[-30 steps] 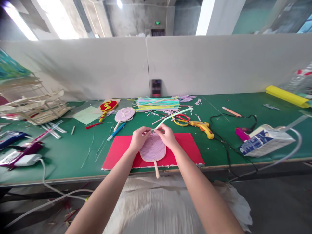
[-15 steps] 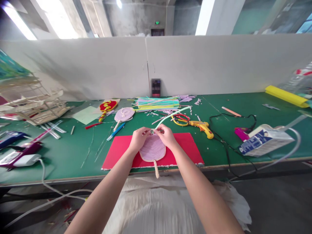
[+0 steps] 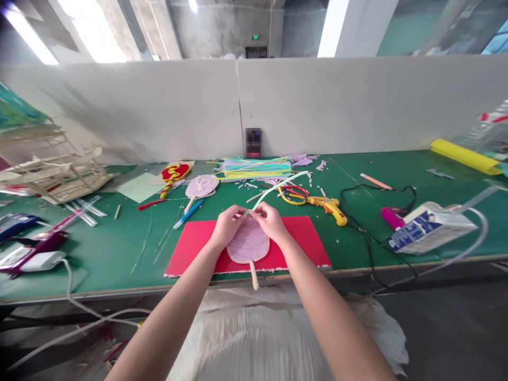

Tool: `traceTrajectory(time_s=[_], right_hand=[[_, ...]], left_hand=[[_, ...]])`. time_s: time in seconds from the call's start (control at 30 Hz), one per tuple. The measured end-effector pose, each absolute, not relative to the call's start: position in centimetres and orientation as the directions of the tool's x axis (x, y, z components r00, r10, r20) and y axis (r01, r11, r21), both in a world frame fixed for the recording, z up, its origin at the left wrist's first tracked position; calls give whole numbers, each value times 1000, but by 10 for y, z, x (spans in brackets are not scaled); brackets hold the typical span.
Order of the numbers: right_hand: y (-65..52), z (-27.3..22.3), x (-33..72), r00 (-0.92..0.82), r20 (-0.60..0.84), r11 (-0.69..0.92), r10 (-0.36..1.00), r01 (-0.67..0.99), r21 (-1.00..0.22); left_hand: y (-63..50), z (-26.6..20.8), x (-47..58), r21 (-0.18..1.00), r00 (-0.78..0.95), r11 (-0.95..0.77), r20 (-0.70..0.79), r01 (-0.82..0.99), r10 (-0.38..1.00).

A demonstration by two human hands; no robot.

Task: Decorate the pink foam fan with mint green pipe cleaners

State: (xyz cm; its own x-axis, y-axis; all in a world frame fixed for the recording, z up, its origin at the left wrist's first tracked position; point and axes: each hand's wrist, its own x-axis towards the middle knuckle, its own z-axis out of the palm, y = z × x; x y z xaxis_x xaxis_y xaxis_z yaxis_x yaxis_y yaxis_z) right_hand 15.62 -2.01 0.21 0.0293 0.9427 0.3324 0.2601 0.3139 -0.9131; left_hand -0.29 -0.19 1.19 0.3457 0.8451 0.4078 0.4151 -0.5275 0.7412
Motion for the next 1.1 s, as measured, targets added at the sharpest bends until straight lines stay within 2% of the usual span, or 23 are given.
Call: traceTrajectory(time_s=[0.33, 0.53, 0.67, 0.8, 0.9, 1.0, 1.1], right_hand=[[-20, 1, 156, 15, 349, 332, 937, 270, -904], [-21, 3, 154, 6, 335, 321, 942, 260, -910], [-21, 3, 154, 14, 331, 316, 944, 262, -912], [-22, 4, 154, 2, 333, 321, 943, 264, -910], [-23, 5, 154, 0, 330, 319, 944, 257, -912], [-22, 4, 154, 32, 321, 305, 947, 235, -923], [-20, 2, 155, 76, 319, 298, 945, 204, -932]], left_hand=[[-4, 14, -2, 772, 315, -500, 397, 393, 862], [-1, 19, -3, 869, 181, -397, 357, 297, 916], [0, 18, -3, 891, 210, -367, 318, 268, 925], [-2, 17, -1, 879, 248, -358, 288, 315, 925], [-2, 18, -3, 854, 206, -365, 307, 371, 929], [-1, 18, -9, 800, 58, -363, 383, 478, 922], [2, 12, -14, 752, -104, -237, 376, 615, 921]])
